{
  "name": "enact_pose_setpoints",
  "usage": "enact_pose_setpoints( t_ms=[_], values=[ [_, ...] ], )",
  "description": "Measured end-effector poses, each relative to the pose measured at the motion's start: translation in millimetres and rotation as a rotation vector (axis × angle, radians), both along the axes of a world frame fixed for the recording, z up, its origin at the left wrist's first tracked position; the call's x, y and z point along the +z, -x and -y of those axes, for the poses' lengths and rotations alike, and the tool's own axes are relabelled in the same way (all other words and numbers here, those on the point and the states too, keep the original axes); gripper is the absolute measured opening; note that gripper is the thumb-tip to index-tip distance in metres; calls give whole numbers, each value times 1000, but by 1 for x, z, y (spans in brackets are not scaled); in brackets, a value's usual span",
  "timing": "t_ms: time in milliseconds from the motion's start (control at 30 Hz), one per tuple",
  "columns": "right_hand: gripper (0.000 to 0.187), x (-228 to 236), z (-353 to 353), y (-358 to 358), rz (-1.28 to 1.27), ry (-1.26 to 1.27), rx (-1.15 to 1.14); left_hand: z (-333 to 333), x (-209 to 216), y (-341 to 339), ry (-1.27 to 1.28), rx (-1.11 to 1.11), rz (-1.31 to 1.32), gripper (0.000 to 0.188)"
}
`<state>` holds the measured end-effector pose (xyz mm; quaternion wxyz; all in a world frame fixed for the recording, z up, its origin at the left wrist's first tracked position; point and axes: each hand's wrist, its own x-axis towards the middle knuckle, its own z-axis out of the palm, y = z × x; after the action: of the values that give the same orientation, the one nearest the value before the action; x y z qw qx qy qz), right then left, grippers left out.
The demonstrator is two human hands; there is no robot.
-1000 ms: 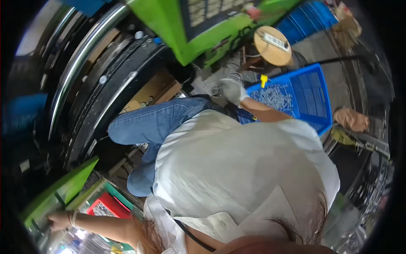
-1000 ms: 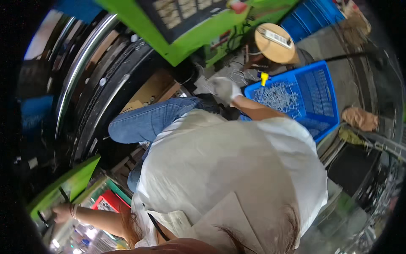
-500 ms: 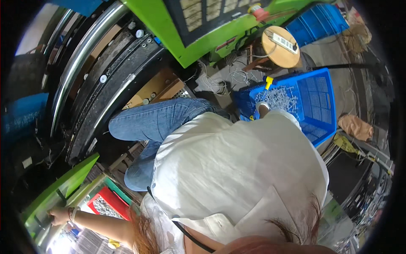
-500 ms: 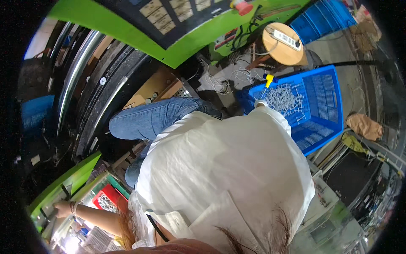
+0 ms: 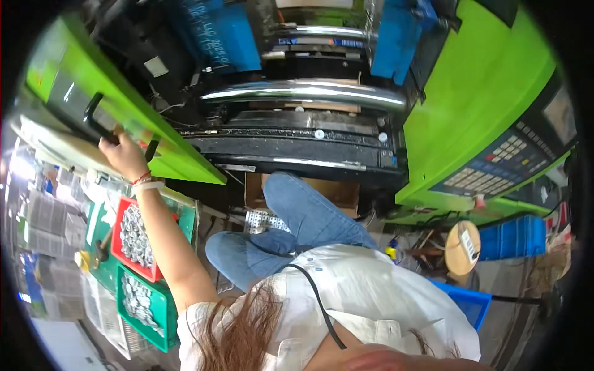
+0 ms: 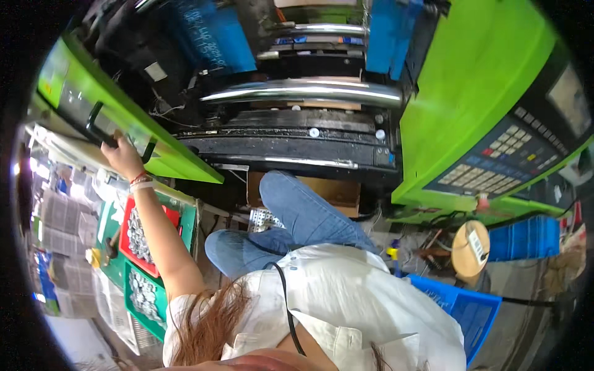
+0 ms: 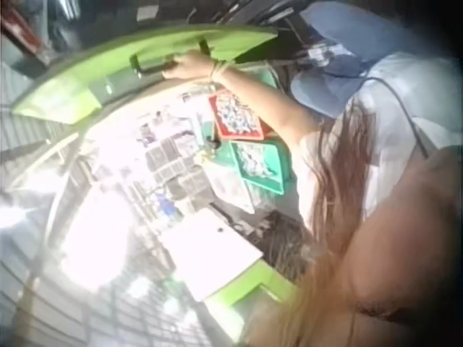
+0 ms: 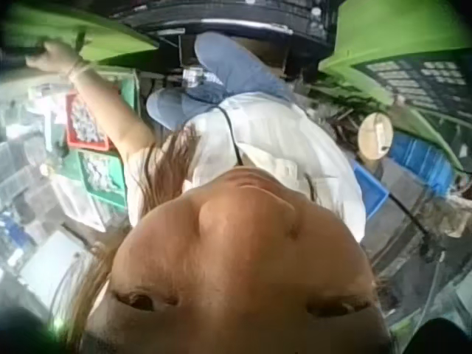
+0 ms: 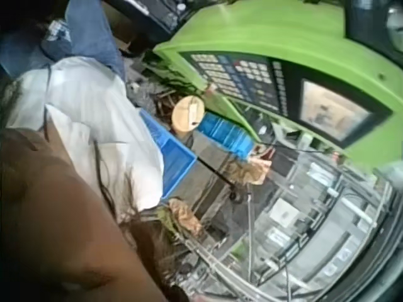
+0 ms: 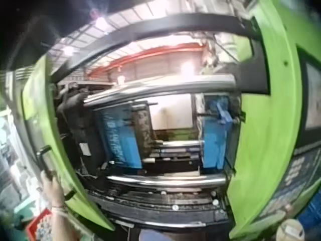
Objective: Operating an industrial machine to manufacture or assemble small components, including manual placement and tool use.
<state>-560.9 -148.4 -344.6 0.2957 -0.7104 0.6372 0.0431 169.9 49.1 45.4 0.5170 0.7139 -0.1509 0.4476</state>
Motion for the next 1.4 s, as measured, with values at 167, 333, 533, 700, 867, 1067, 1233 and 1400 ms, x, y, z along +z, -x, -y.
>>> enact_pose_setpoints(
  t_ms=[167, 333, 533, 700, 867, 1067, 1233, 1400],
  values=[
    [41, 111, -3, -74, 428, 209, 295, 1, 9, 10, 45, -55, -19, 27],
    [45, 200, 47, -190, 739, 327, 282, -3, 2, 2, 60, -143, -72, 35],
    [25, 245, 76, -347, 1099, 77, 132, 1, 4, 5, 26, -55, 9, 30],
    [27, 320, 126, -478, 1597, -173, 235, 5, 10, 20, 49, -61, 5, 27],
    [37, 383, 175, -574, 1895, -461, 67, 8, 12, 20, 44, -31, 20, 23],
    [38, 400, 213, -641, 2247, -479, -213, 3, 4, 4, 20, -35, 59, 19],
    [41, 410, 206, -686, 2259, -482, -265, 5, 3, 2, -46, 89, 132, 23],
    [38, 400, 232, -678, 1734, -611, 162, 10, 6, 13, 31, 85, -45, 24]
  ],
)
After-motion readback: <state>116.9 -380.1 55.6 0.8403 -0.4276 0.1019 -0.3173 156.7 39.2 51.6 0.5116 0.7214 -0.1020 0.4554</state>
